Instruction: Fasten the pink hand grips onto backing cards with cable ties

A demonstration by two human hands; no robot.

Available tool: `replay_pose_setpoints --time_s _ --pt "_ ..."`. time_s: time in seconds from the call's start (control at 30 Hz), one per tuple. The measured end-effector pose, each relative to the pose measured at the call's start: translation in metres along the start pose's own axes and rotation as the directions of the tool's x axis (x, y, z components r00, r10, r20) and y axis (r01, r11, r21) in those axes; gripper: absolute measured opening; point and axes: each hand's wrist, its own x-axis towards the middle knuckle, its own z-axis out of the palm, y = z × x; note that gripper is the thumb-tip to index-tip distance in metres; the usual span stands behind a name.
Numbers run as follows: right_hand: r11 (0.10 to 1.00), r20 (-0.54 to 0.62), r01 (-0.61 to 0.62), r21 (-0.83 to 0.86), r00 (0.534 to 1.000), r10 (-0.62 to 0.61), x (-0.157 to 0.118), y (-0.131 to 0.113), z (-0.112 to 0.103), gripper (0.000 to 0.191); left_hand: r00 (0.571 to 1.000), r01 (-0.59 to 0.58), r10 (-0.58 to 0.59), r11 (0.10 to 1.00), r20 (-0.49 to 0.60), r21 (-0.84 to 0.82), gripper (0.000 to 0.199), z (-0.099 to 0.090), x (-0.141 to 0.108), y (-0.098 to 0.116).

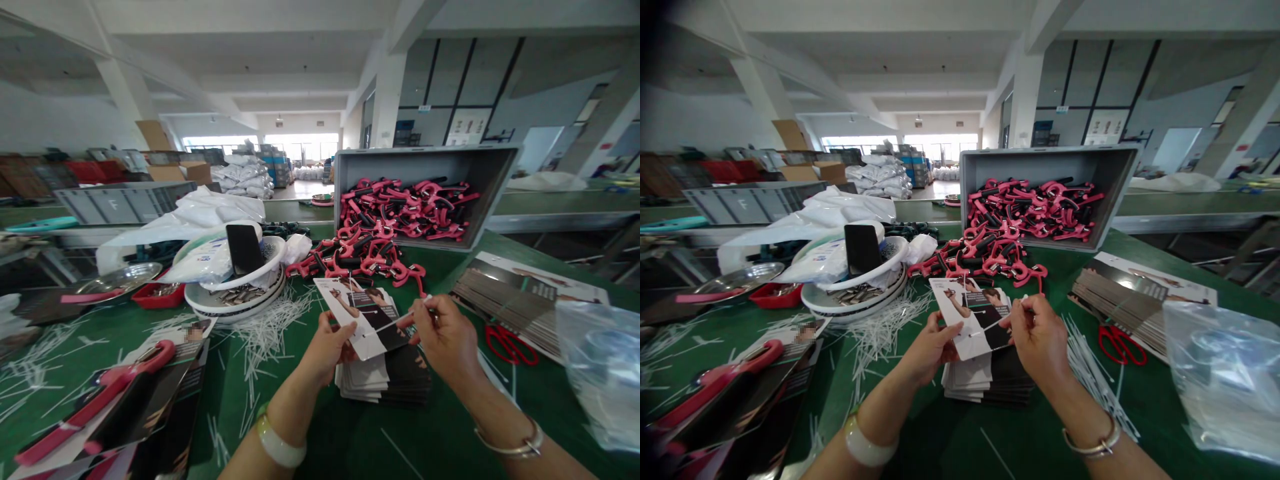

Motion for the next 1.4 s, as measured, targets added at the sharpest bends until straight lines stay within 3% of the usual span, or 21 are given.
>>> replay_pose_setpoints --time_s 0.13,0.23,0.37,0.47,0.57,0.63,0.73,0.8,0.87,0.9,0.97,1.03,1.1,1.17,1.3,1.4 --pt "0.998 0.029 -0.034 0.059 0.999 0.033 -0.002 -0.001 0.006 0.027 0.999 -0.029 0.029 1.000 0.012 -0.002 0.054 0.002 -0.002 0.000" --pt "0.962 0.073 -0.146 0.231 0.989 0.132 -0.004 0.008 0.019 0.031 0.999 -0.034 0.035 0.999 0.023 -0.032 0.054 0.003 -0.003 0.002" --pt "0.750 0.128 -0.405 0.523 0.907 0.401 -0.010 0.027 0.042 0.034 0.989 0.068 -0.041 0.980 0.145 -0.187 0.038 -0.001 -0.005 0.010" --pt "0.648 0.176 -0.494 0.580 0.852 0.493 -0.015 0.036 0.054 0.035 0.946 0.174 -0.129 0.976 0.297 -0.128 0.036 -0.007 -0.005 0.013" --pt "0.671 0.223 -0.503 0.544 0.858 0.462 -0.018 0.037 0.056 0.035 0.950 0.106 -0.119 0.993 0.289 0.061 0.048 -0.012 -0.001 0.007" --pt "0.743 0.281 -0.486 0.460 0.873 0.398 -0.018 0.036 0.053 0.034 0.970 -0.002 -0.036 0.988 0.241 0.156 0.039 -0.013 0.003 0.002" --pt "0.905 0.344 -0.347 0.246 0.904 0.253 -0.015 0.037 0.043 0.030 0.978 -0.104 0.057 0.968 0.202 0.228 0.017 -0.015 0.008 0.000" --pt "0.979 0.285 -0.190 0.076 0.945 0.161 -0.012 0.038 0.034 0.027 0.984 -0.094 0.052 0.962 0.169 0.255 0.009 -0.017 0.008 0.002" --pt "0.994 0.172 0.003 -0.106 0.985 0.015 -0.012 0.035 0.025 0.035 0.992 -0.052 0.018 0.964 0.128 0.262 0.008 -0.020 0.008 0.007" --pt "0.973 0.158 0.123 -0.194 0.983 -0.092 -0.014 0.033 0.021 0.043 0.994 -0.034 0.006 0.966 0.110 0.258 0.009 -0.020 0.007 0.009" --pt "0.866 0.260 0.389 -0.316 0.913 -0.315 -0.020 0.027 0.019 0.050 0.996 -0.010 -0.014 0.968 0.093 0.252 0.012 -0.021 0.006 0.012" --pt "0.742 0.386 0.578 -0.340 0.805 -0.451 -0.028 0.024 0.022 0.038 0.994 0.014 -0.039 0.968 0.099 0.249 0.017 -0.022 0.005 0.014" --pt "0.681 0.386 0.643 -0.351 0.762 -0.520 -0.033 0.024 0.030 0.025 0.989 0.019 -0.052 0.973 0.136 0.230 0.021 -0.023 0.003 0.016" --pt "0.667 0.324 0.655 -0.354 0.755 -0.569 -0.032 0.028 0.037 0.026 0.977 -0.010 -0.031 0.981 0.210 0.194 0.025 -0.024 0.001 0.019" --pt "0.692 0.222 0.638 -0.337 0.769 -0.600 -0.019 0.032 0.040 0.026 0.945 -0.123 0.084 0.987 0.317 0.105 0.038 -0.030 -0.002 0.027" --pt "0.732 0.167 0.613 -0.298 0.789 -0.592 -0.012 0.029 0.035 0.023 0.932 -0.201 0.185 0.979 0.313 0.022 0.038 -0.029 0.001 0.026"
